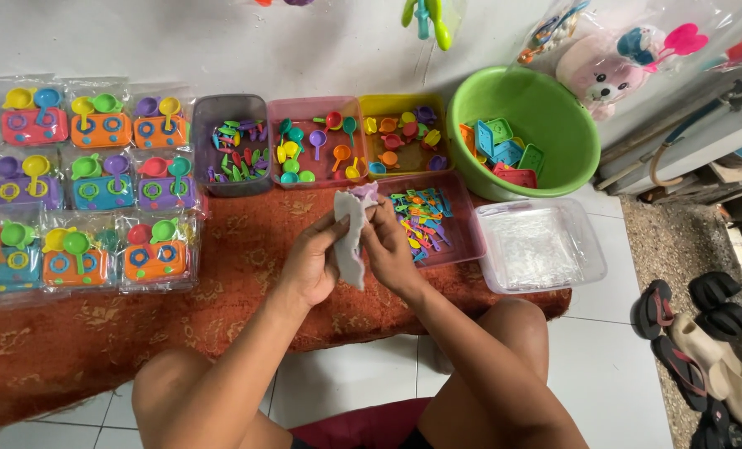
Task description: The person sits on the floor and wipes colorful plastic toys with a cloth. They pick up a green toy from a green basin, wipe it thoroughly, and place it on the table. They also handle a purple toy and wipe it with the cloth.
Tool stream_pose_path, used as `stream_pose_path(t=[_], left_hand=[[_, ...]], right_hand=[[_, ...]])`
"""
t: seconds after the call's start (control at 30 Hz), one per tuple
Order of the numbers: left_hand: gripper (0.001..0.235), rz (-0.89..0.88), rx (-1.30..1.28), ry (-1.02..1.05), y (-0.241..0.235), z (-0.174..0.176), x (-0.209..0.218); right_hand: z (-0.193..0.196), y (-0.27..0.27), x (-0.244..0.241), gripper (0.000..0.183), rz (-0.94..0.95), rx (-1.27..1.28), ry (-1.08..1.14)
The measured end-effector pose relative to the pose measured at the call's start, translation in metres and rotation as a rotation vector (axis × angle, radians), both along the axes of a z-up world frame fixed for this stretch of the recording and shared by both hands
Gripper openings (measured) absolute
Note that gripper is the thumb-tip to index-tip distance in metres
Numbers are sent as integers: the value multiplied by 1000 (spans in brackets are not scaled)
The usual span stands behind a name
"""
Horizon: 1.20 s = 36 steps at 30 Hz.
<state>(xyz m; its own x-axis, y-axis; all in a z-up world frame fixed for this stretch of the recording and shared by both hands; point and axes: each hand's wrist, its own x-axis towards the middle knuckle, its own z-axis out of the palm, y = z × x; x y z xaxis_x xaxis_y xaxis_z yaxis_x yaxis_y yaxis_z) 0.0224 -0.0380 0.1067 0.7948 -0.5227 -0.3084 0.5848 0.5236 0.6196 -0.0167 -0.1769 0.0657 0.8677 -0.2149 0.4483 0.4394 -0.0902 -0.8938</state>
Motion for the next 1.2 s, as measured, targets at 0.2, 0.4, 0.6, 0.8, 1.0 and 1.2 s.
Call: stream_pose_path(t=[0.2,0.4,0.6,0.8,1.0,1.2], left_hand=[[16,14,19,59,0,-19,5],[22,89,-15,72,7,0,10],[13,136,-8,75,5,0,9],[16,128,65,74,1,1,6],[30,53,145,40,2,6,5],[22,134,167,32,2,0,9]], right_hand=[[16,7,-6,26,-81,-112,-30],[45,17,-9,20,32,212,51],[26,22,-14,21,125,305,123],[21,22,-13,21,87,330,166],[57,26,-14,17,38,246,95],[29,13,-11,24,51,138,96]])
